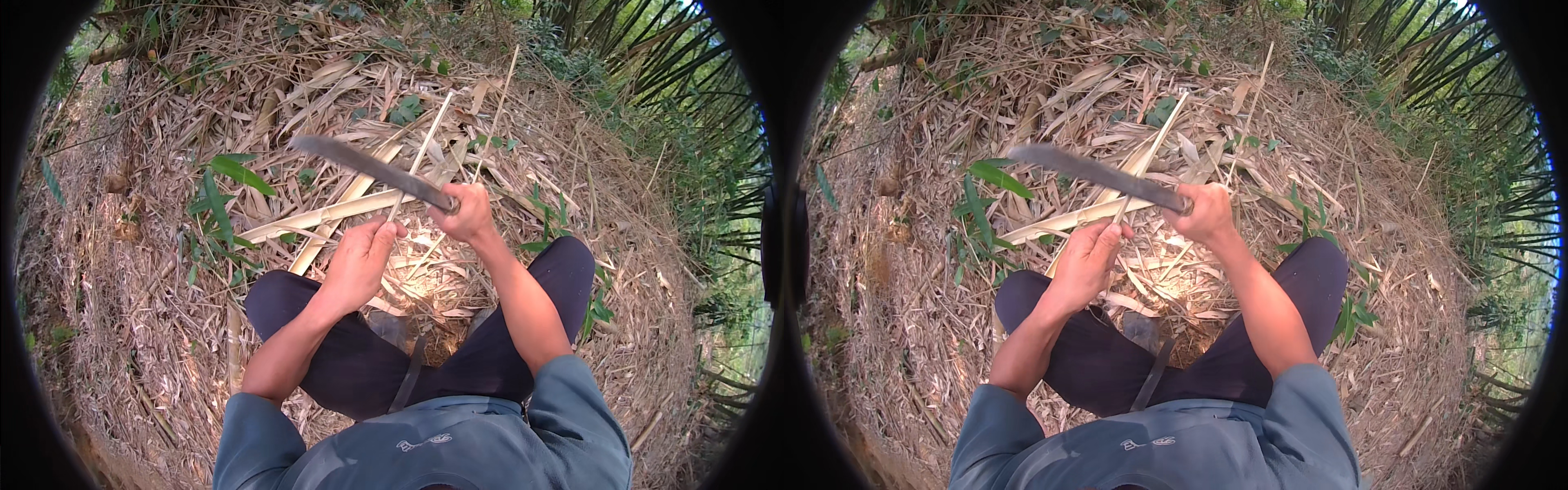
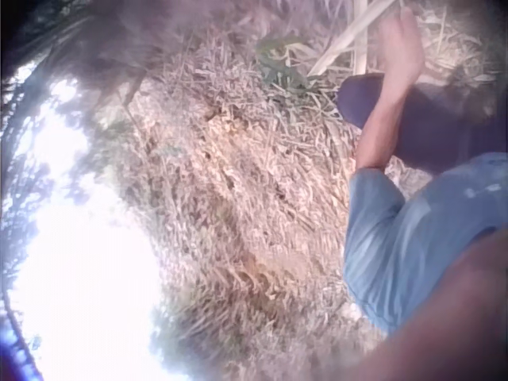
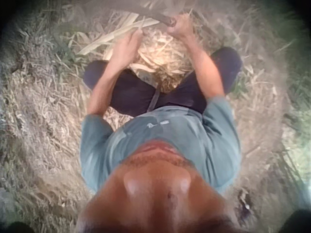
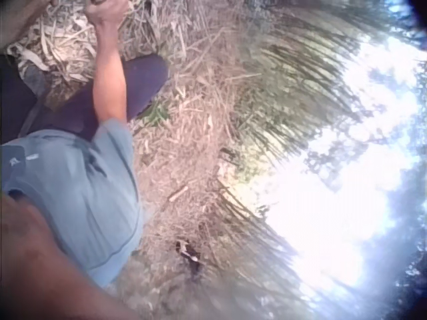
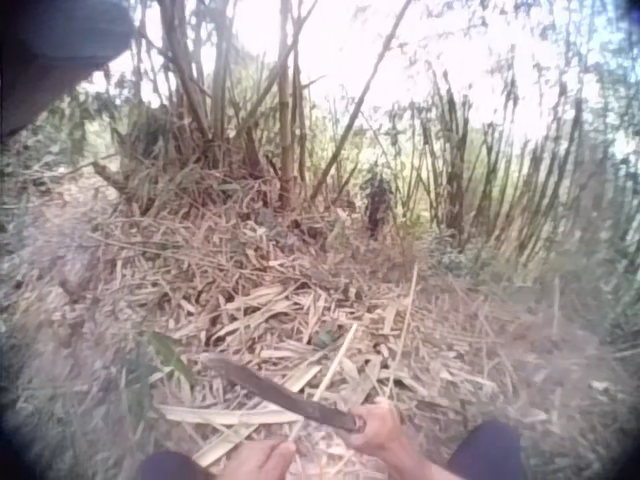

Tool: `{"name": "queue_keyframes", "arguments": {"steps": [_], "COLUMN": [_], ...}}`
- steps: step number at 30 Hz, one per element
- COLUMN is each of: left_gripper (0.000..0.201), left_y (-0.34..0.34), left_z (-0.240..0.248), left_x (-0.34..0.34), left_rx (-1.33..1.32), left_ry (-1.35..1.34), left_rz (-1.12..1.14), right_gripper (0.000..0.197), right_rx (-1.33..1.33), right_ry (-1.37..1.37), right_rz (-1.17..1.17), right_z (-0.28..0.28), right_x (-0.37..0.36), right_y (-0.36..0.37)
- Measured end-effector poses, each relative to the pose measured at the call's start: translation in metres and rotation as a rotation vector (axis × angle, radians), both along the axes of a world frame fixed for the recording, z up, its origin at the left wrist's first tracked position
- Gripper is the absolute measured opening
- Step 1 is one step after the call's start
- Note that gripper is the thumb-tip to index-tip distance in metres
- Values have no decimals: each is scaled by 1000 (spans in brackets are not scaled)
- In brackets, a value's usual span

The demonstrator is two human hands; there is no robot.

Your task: The person sits on the ground in a bamboo grove and uses a machete to split a bamboo stalk into thin strips. They hold the stalk with one hand and use the machete to carefully shave and split the material into long, narrow pieces.

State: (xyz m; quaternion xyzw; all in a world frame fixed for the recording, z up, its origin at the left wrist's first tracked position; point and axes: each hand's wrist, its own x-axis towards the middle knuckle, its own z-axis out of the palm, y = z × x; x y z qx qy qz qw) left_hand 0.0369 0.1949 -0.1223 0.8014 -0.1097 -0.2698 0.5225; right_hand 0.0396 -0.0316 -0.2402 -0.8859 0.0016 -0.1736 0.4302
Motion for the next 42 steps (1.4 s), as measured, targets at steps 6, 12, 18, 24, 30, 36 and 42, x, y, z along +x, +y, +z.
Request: {"name": "queue_keyframes", "arguments": {"steps": [6, 12, 18, 24, 30, 36, 42], "left_gripper": [33, 32, 30, 29, 31, 32, 31], "left_y": [15, -7, 3, -6, -6, -5, -2], "left_z": [-25, 10, 2, 1, 2, 8, 9], "left_x": [1, -7, 18, 27, 21, 11, 6], "left_rx": [-120, -269, -337, -411, -368, -340, -373], "left_ry": [7, 220, 450, 396, 395, 379, 468], "left_rz": [-23, -109, 188, 273, 212, 165, 148], "right_gripper": [27, 44, 28, 29, 24, 23, 17], "right_rx": [150, 329, 1191, 199, -144, -132, -131], "right_ry": [315, 675, 446, 94, -90, -19, -33], "right_rz": [-107, -692, -664, -277, -71, -41, 144], "right_z": [-20, -82, -40, 14, 24, 26, 27], "right_x": [12, 28, 19, 4, -6, 4, -8], "right_y": [-12, -72, -38, -20, 7, -14, -11]}}
